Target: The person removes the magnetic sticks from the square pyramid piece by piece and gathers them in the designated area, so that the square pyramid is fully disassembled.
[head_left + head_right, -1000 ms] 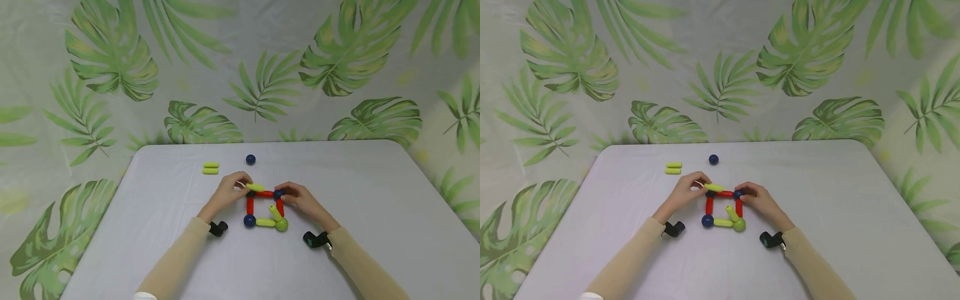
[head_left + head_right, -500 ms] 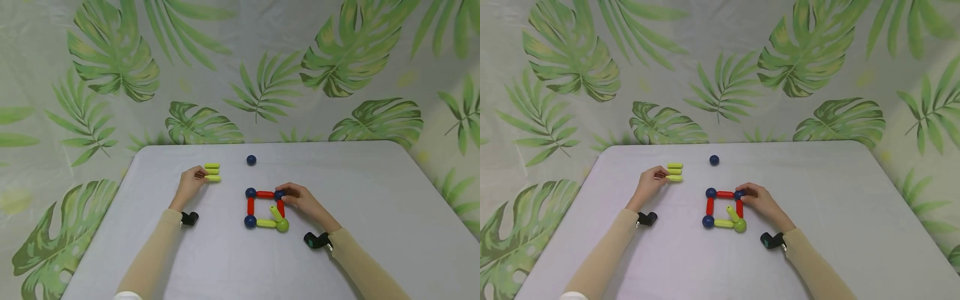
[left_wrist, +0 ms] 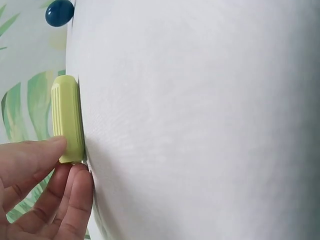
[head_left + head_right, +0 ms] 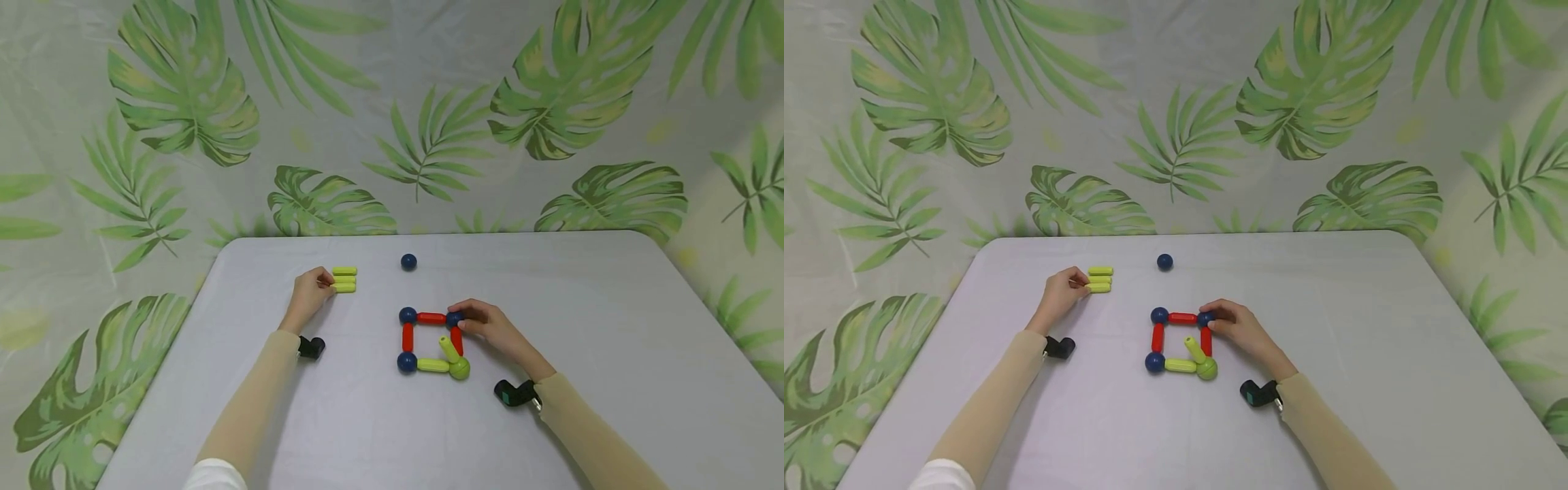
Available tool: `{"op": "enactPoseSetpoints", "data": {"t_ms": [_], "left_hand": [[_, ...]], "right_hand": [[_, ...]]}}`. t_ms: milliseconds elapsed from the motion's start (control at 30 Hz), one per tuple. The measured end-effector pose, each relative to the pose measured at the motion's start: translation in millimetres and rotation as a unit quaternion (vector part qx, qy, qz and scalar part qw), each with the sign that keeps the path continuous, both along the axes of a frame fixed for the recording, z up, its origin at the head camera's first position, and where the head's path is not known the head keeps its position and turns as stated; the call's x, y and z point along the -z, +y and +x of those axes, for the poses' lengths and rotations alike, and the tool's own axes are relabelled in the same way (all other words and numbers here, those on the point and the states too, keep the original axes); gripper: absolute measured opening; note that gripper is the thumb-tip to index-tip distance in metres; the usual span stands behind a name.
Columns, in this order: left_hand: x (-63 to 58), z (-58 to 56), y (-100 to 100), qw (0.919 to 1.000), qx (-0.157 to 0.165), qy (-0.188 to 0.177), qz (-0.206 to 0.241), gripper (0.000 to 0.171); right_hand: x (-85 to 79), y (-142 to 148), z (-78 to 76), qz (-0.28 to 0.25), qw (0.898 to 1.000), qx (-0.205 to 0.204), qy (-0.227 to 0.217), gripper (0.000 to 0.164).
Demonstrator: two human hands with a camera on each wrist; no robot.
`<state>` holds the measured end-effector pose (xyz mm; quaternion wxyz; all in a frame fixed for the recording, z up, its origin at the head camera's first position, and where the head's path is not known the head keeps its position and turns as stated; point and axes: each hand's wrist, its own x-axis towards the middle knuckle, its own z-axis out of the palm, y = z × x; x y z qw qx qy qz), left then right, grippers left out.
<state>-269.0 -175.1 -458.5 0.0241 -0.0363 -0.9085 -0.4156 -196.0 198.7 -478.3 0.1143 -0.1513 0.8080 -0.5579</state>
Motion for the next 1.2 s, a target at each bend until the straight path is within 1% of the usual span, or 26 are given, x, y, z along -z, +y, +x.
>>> {"op": "enactPoseSetpoints", "data": {"t_ms": [133,200,267,300,333,400,467,500,567,633,700,733,767,833,1000,1033,1100,1200], "left_hand": [[-0.5,-0.3,-1.7,1.0,0.001,0.004,0.003,0.013],[-1.8,1.1,-1.5,0.9999,0.001,0.017,0.001,0.014],[-4.1,3.9,1.7,0.9992,0.014,0.036,0.003,0.014],[-5.8,6.2,5.0,0.9986,0.028,0.045,0.008,0.014],[-7.8,9.2,9.4,0.9971,0.049,0.055,0.015,0.014],[-11.8,16.8,22.3,0.9911,0.11,0.066,0.035,0.015],[-16.1,27.9,39.2,0.9793,0.183,0.065,0.056,0.016],[-17.3,33.9,48.4,0.9711,0.221,0.064,0.065,0.017],[-19.1,46.3,67.9,0.9512,0.292,0.059,0.081,0.021],[-19.6,58.1,87.1,0.9288,0.355,0.053,0.093,0.025],[-19.1,67.6,104.2,0.9086,0.404,0.054,0.092,0.029],[-18.5,71.3,111.5,0.9008,0.422,0.054,0.089,0.03],[-18.2,74.6,117.8,0.8947,0.435,0.056,0.086,0.03],[-17.5,79.3,127.4,0.8874,0.45,0.065,0.077,0.029],[-16.4,83.1,137.7,0.8811,0.458,0.095,0.066,0.019],[-16.0,83.1,138.1,0.8811,0.457,0.102,0.064,0.017],[-14.9,83.3,137.9,0.8841,0.451,0.11,0.055,0.015],[-12.5,84.7,135.2,0.8933,0.435,0.102,0.052,0.016]], "right_hand": [[-0.3,-0.8,0.0,-0.002,1.0,0.002,-0.005,0.031],[-1.3,-1.0,0.5,-0.002,1.0,0.002,-0.008,0.031],[-2.4,-0.9,1.0,-0.001,1.0,0.003,-0.008,0.031],[-2.9,-0.8,1.3,0.001,1.0,0.004,-0.008,0.031],[-3.2,-0.6,1.5,0.002,1.0,0.005,-0.008,0.031],[-3.3,-0.2,1.6,0.003,1.0,0.006,-0.008,0.031],[-3.0,0.2,1.4,0.004,1.0,0.005,-0.007,0.031],[-2.8,0.4,1.4,0.002,1.0,0.005,-0.007,0.031],[-2.3,0.6,1.2,-0.003,1.0,0.002,-0.006,0.031],[-2.1,0.8,1.1,-0.009,1.0,-0.002,-0.005,0.031],[-2.1,1.0,1.4,-0.017,1.0,-0.005,-0.005,0.031],[-2.1,1.1,1.4,-0.019,1.0,-0.007,-0.004,0.031],[-2.0,1.1,1.3,-0.02,1.0,-0.009,-0.002,0.031],[-1.8,1.2,1.3,-0.023,1.0,-0.01,0.001,0.031],[-1.2,1.1,1.2,-0.02,1.0,-0.01,-0.001,0.031],[-1.4,1.1,1.4,-0.02,1.0,-0.009,-0.002,0.03],[-1.9,1.0,1.5,-0.019,1.0,-0.007,-0.004,0.03],[-2.5,0.9,1.2,-0.018,1.0,-0.005,-0.005,0.03]]}}
